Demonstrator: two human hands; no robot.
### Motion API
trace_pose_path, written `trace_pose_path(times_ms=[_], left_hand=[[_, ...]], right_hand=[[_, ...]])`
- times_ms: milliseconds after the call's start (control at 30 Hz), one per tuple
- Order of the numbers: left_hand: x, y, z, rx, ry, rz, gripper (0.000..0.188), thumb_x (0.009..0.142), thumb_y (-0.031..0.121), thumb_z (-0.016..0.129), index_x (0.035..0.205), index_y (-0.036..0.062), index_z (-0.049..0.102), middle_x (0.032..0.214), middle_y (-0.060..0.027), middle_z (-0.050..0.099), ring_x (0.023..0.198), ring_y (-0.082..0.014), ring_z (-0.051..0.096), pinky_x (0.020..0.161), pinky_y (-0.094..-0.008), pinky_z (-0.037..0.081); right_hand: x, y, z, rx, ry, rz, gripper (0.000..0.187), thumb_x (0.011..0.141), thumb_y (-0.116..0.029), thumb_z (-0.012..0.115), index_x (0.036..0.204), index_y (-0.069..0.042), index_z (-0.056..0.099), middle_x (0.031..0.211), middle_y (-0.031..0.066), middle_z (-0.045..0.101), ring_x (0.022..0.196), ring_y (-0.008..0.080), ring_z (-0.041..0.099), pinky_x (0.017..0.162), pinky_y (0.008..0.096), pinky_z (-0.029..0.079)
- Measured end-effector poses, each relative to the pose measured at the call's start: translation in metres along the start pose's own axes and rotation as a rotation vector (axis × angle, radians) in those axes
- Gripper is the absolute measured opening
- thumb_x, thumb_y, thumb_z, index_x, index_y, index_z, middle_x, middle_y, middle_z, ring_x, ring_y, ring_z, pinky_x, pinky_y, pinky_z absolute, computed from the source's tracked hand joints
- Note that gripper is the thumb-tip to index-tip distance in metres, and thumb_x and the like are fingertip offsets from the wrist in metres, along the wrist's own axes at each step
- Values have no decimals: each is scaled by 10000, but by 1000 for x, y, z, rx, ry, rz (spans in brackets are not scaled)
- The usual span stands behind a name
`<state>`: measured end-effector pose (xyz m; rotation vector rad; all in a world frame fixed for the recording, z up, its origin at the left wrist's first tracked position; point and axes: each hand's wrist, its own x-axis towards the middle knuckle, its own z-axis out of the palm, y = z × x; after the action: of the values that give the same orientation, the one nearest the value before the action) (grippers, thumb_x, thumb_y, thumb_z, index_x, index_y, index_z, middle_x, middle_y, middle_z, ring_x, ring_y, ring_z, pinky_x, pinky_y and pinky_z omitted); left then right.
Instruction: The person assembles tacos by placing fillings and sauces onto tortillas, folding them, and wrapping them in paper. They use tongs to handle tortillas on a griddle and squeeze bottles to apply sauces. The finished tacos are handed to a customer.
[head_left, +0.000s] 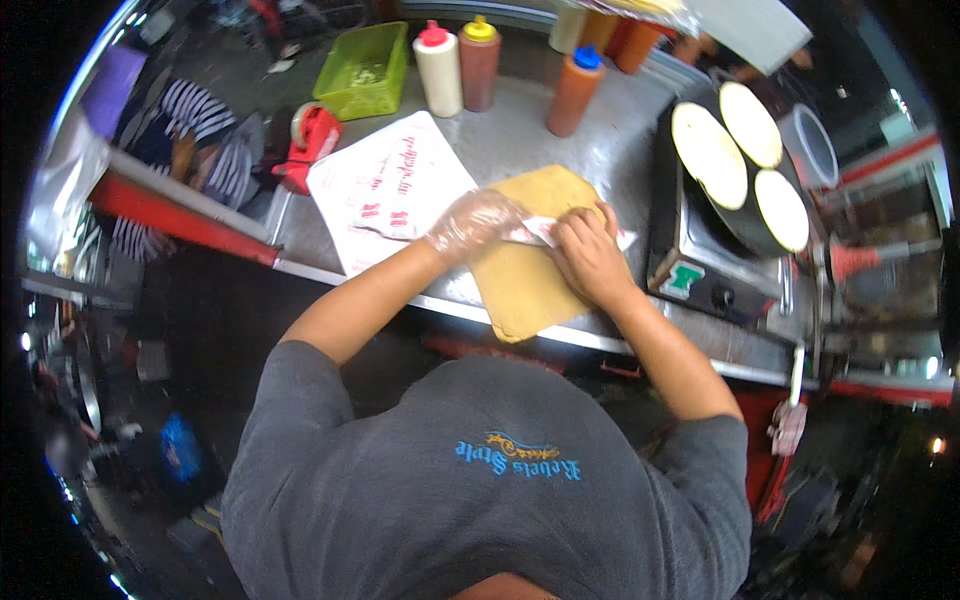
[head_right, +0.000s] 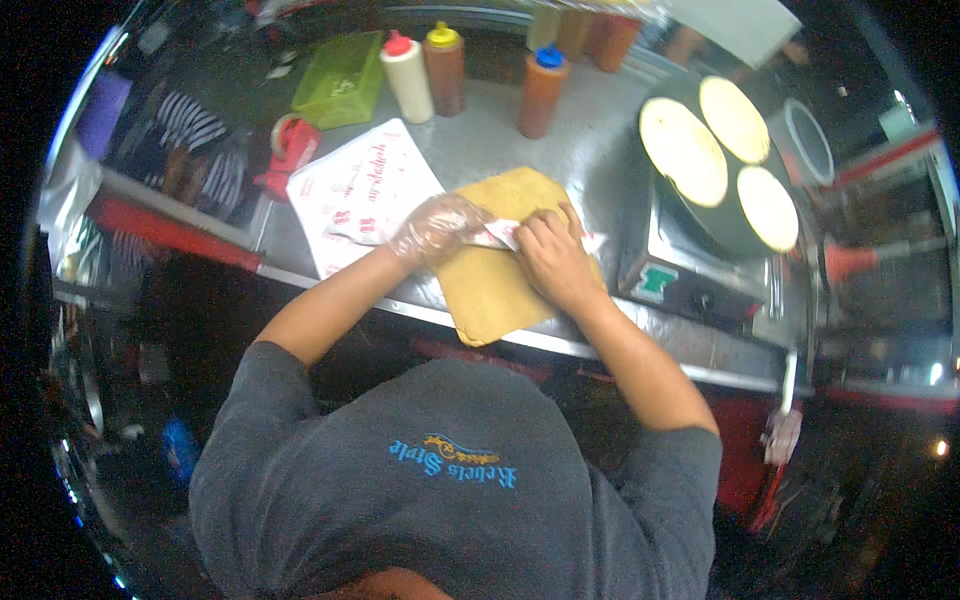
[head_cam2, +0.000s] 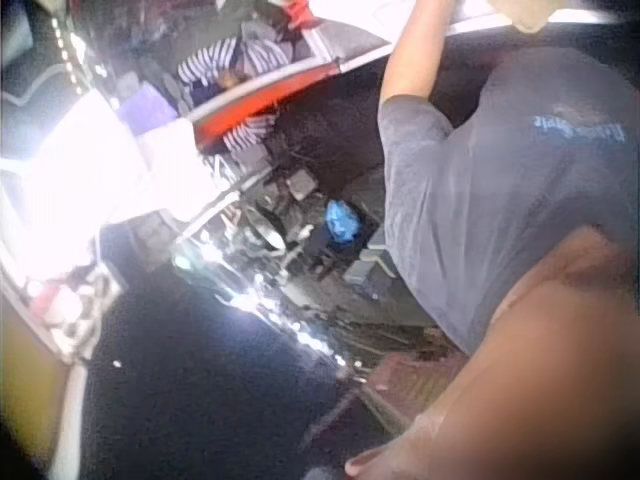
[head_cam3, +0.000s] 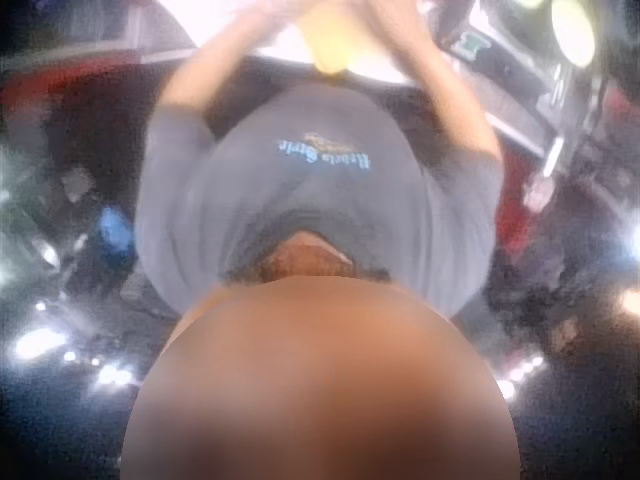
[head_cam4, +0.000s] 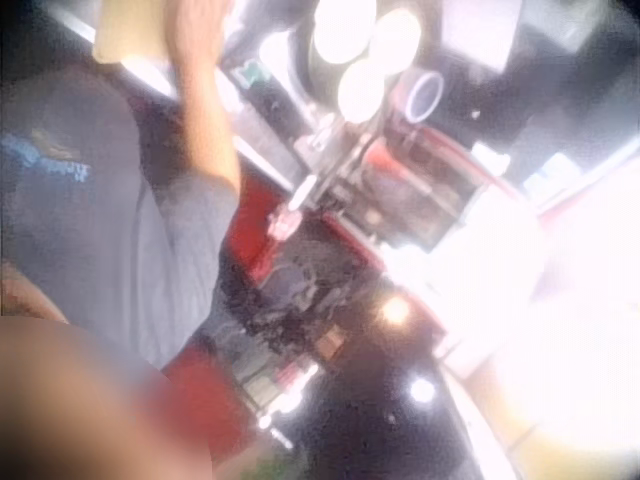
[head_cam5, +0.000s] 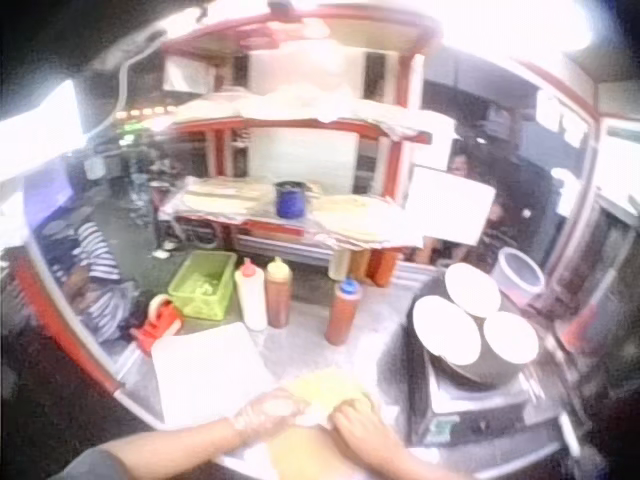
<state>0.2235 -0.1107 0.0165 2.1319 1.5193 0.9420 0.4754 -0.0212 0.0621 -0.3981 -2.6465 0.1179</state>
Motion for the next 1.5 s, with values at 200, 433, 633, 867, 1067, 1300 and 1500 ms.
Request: trace_pose_path(times_ms=[200,433,633,867,1067,1300,1500], left_hand=[[7,22,16,335,-38,-175,506,1070,473,536,1444,141,610,1321,-151,699,1263,-360,630,1107,-484,479],[-25,22,26,-102,36,-508,294,1013,207,582,1260,87,685,1207,-171,707,1209,-321,653,1099,-509,434],[-50,29,32,277,151,-111,359,1073,223,589,1402,80,576,1261,-140,672,1168,-261,647,1006,-436,516],[-68,25,35,39,199,-77,347,1040,218,630,1351,66,614,1218,-153,698,1136,-295,666,973,-448,534],[-54,1,48,-120,249,-40,338,1011,214,666,1308,54,646,1180,-165,720,1109,-323,682,944,-459,549],[-38,13,39,-195,226,-98,425,904,241,773,1287,75,694,1161,-155,750,1084,-421,685,918,-503,559],[-25,36,25,-294,213,-373,576,932,282,807,1431,51,637,1285,-142,748,1158,-313,713,978,-419,555]], right_hand=[[22,15,9,-65,61,-7,221,910,-192,766,1121,-128,769,1195,29,755,1314,277,624,1248,669,192],[150,-102,67,896,89,472,342,1002,-194,737,1301,-29,752,1185,150,771,1088,250,713,999,336,533],[328,-245,200,1522,-249,964,449,994,-245,777,1352,9,685,977,96,732,812,168,673,753,300,571],[316,-295,274,963,321,648,97,849,-86,844,792,-11,819,657,93,702,613,180,615,635,382,509],[251,-228,202,751,67,227,215,912,-188,786,854,18,772,873,203,721,784,312,699,773,422,547],[78,-63,36,529,178,893,349,1039,-280,677,887,31,718,724,120,670,689,185,652,678,370,522],[9,-41,38,620,-203,1262,444,1026,-368,732,824,27,730,711,77,715,536,193,631,561,342,528]])
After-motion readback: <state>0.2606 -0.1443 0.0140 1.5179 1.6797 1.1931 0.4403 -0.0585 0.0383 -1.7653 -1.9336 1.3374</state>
